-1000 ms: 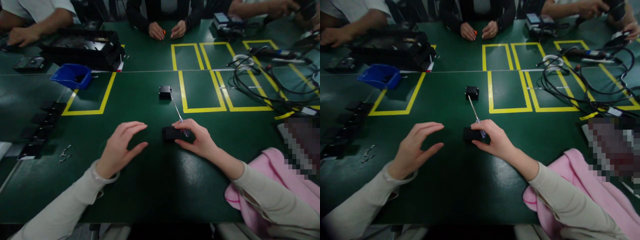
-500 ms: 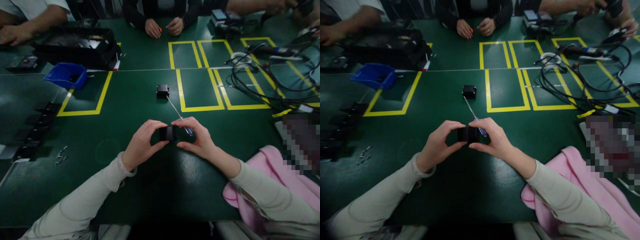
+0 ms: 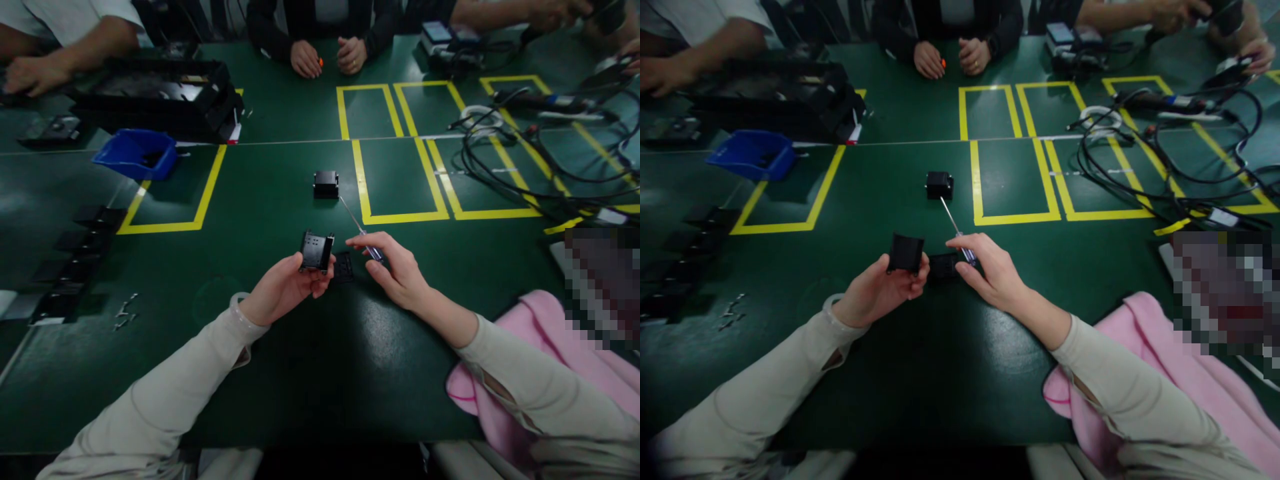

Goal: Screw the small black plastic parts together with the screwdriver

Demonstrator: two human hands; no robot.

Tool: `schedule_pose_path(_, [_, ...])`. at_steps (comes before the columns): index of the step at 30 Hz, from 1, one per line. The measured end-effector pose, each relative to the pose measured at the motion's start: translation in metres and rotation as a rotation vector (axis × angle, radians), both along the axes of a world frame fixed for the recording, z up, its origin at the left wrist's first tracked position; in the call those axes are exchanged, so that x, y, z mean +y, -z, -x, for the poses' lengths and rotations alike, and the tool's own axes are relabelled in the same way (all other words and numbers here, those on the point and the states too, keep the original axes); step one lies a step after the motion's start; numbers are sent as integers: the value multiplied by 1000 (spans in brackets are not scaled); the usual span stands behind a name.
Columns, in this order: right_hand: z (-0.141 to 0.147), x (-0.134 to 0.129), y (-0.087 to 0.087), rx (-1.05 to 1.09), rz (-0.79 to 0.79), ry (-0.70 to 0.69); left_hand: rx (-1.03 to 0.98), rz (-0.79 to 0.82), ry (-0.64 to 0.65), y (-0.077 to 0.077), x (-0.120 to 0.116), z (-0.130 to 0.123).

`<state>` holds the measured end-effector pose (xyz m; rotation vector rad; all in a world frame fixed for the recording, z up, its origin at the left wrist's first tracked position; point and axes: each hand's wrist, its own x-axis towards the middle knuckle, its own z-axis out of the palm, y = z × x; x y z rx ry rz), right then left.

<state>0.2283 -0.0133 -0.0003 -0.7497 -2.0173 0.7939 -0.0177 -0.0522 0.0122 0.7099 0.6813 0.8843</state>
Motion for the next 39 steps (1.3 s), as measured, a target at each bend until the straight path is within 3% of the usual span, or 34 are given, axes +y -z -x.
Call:
schedule_pose_path(15, [0,1,2,-85,-64,21,-73,90,18,3,2,4])
schedule_pose_path(39, [-1,2,2,-120,-128,46,-11,34,-88,5,7,11])
